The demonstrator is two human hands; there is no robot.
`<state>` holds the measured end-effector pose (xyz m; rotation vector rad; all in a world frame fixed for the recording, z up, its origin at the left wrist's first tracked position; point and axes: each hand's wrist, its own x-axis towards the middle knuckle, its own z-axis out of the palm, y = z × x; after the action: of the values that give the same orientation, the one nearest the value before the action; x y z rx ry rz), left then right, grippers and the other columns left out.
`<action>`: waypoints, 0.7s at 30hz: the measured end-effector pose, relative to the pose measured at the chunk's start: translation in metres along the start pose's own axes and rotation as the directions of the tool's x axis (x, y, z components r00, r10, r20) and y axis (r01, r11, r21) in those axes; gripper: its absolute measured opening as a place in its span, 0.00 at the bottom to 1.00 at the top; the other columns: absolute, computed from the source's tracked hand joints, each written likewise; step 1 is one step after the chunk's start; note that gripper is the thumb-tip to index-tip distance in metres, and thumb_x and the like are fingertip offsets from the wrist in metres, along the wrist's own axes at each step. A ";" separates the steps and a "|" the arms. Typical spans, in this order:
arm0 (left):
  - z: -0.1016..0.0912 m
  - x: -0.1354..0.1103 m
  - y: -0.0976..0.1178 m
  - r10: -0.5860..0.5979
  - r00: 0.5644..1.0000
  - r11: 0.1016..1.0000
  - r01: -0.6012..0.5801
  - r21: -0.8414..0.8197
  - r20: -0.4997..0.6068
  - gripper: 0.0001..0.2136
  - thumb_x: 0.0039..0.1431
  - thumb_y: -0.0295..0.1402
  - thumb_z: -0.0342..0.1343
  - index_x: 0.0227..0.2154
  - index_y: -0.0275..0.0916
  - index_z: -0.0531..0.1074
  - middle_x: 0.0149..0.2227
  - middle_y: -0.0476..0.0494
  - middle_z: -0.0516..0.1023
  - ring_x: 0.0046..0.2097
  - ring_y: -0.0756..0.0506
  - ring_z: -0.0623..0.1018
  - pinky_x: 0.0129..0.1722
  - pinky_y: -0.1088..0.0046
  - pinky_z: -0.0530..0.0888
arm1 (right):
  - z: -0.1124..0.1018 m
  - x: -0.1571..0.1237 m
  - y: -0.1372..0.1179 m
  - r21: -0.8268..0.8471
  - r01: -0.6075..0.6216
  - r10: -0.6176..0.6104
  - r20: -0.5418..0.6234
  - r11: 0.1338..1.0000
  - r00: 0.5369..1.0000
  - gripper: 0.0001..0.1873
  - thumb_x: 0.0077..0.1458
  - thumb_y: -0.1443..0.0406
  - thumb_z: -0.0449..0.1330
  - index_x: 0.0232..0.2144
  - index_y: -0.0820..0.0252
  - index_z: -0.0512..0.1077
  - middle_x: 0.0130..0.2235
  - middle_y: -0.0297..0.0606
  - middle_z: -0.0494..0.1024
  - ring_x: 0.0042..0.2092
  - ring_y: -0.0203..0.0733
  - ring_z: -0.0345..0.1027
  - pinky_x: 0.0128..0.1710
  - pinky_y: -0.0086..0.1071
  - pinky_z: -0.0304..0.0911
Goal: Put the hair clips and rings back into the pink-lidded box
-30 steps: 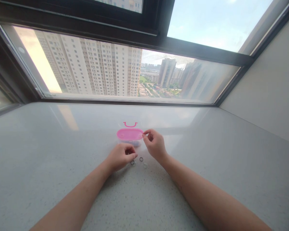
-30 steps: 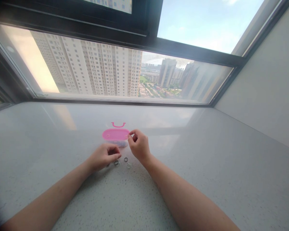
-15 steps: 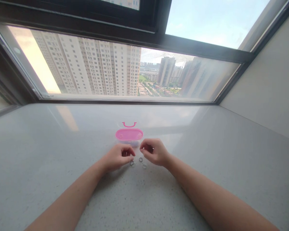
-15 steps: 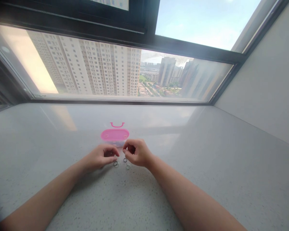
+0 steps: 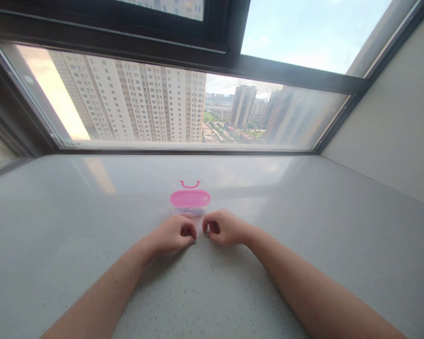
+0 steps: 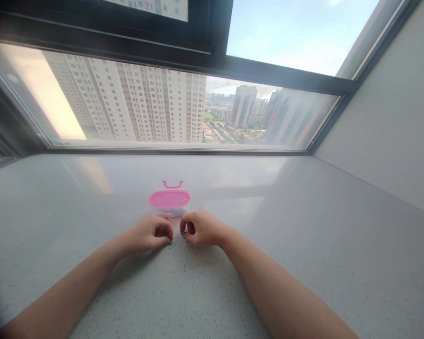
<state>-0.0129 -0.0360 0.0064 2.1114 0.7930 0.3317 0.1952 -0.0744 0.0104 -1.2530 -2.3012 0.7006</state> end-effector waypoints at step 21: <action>-0.003 0.001 -0.001 -0.021 0.995 0.980 0.001 -0.200 -0.097 0.07 0.52 0.30 0.52 0.32 0.35 0.73 0.31 0.44 0.75 0.34 0.48 0.72 0.34 0.73 0.67 | 0.003 0.007 0.001 0.173 0.000 0.008 -0.044 0.985 0.999 0.08 0.52 0.73 0.51 0.33 0.60 0.66 0.31 0.33 0.72 0.32 0.33 0.62 0.32 0.26 0.55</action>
<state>-0.0142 -0.0331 0.0072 1.9138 0.7941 0.4929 0.1900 -0.0685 0.0083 -1.1820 -2.1517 0.8460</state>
